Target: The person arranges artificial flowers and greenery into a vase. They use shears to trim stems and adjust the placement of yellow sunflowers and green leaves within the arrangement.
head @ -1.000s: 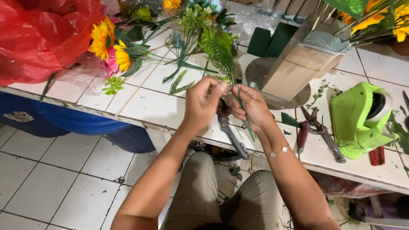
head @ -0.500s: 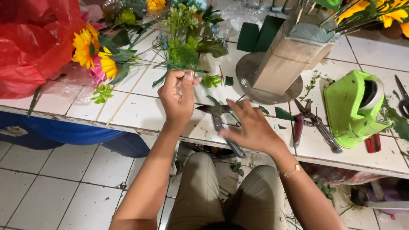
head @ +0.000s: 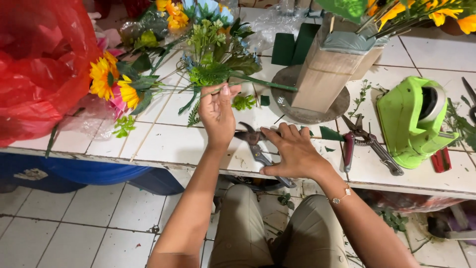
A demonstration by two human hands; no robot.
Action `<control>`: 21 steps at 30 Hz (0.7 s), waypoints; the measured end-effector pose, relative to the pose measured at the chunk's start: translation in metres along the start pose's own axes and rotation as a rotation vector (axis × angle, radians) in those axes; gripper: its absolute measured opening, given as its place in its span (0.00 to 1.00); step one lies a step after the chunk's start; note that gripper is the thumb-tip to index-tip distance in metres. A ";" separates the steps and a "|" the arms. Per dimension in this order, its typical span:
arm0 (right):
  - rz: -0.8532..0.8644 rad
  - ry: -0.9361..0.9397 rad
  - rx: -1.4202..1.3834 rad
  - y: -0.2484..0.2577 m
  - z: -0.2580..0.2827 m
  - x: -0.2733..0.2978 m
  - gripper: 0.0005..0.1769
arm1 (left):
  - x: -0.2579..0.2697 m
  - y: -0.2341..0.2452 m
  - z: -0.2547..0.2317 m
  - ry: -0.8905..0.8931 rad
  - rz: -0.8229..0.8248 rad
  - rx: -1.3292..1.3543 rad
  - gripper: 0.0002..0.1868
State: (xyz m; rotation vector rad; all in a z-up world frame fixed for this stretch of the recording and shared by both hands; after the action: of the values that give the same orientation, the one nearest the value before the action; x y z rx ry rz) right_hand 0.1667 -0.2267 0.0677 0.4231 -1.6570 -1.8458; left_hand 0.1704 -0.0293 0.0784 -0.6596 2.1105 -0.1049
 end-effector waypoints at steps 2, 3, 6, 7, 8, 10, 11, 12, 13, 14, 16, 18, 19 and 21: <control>0.002 0.007 -0.064 0.008 0.004 0.007 0.58 | 0.002 -0.002 0.000 0.008 -0.007 0.007 0.08; 0.009 0.018 -0.123 0.012 0.006 0.010 0.56 | 0.003 -0.003 0.000 0.017 -0.023 0.014 0.08; -0.072 0.021 -0.161 0.004 0.003 0.017 0.51 | -0.001 -0.002 -0.004 -0.018 -0.026 -0.025 0.07; -0.072 0.021 -0.164 0.009 0.004 0.024 0.51 | -0.001 -0.001 -0.002 -0.018 -0.023 -0.026 0.07; -0.083 -0.006 -0.207 0.014 0.005 0.030 0.50 | -0.002 0.001 0.000 -0.033 -0.024 -0.011 0.07; -0.098 -0.032 -0.251 0.026 0.007 0.042 0.49 | -0.004 0.004 0.000 -0.051 -0.023 0.004 0.07; -0.136 -0.029 -0.365 0.034 0.007 0.049 0.48 | -0.005 0.005 -0.002 -0.056 -0.024 -0.009 0.07; -0.174 -0.026 -0.479 0.041 0.008 0.055 0.47 | -0.005 0.006 -0.004 -0.061 -0.025 -0.022 0.06; -0.175 -0.026 -0.481 0.031 0.004 0.052 0.47 | -0.006 0.006 -0.005 -0.062 -0.023 -0.022 0.06; -0.334 0.056 -0.601 0.027 0.000 0.049 0.42 | -0.007 0.006 -0.007 -0.068 -0.032 -0.030 0.06; -0.495 0.138 -0.721 0.019 -0.004 0.044 0.38 | -0.007 0.003 -0.012 -0.075 -0.037 -0.038 0.06; -0.502 0.218 -0.984 0.015 -0.005 0.038 0.10 | -0.007 -0.002 -0.020 -0.093 -0.045 -0.025 0.06; -0.505 0.219 -0.988 0.014 -0.001 0.033 0.10 | -0.007 -0.004 -0.023 -0.095 -0.041 -0.027 0.06; -0.396 0.271 -1.122 0.013 0.009 0.021 0.02 | -0.007 -0.008 -0.030 -0.106 -0.041 -0.006 0.06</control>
State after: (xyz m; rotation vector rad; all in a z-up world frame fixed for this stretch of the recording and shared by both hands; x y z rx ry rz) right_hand 0.1478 -0.2335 0.0850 0.4658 -0.2061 -2.5095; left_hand 0.1539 -0.0373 0.1041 -0.6972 1.9967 -0.0840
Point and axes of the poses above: each hand's wrist, its own x-axis away from the middle knuckle, its own y-axis out of the back of the hand, z = x × y, the point moved 3 cm from there along -x, towards the middle knuckle, and after that the axes turned 1 degree about -y, right-handed, at the moved point
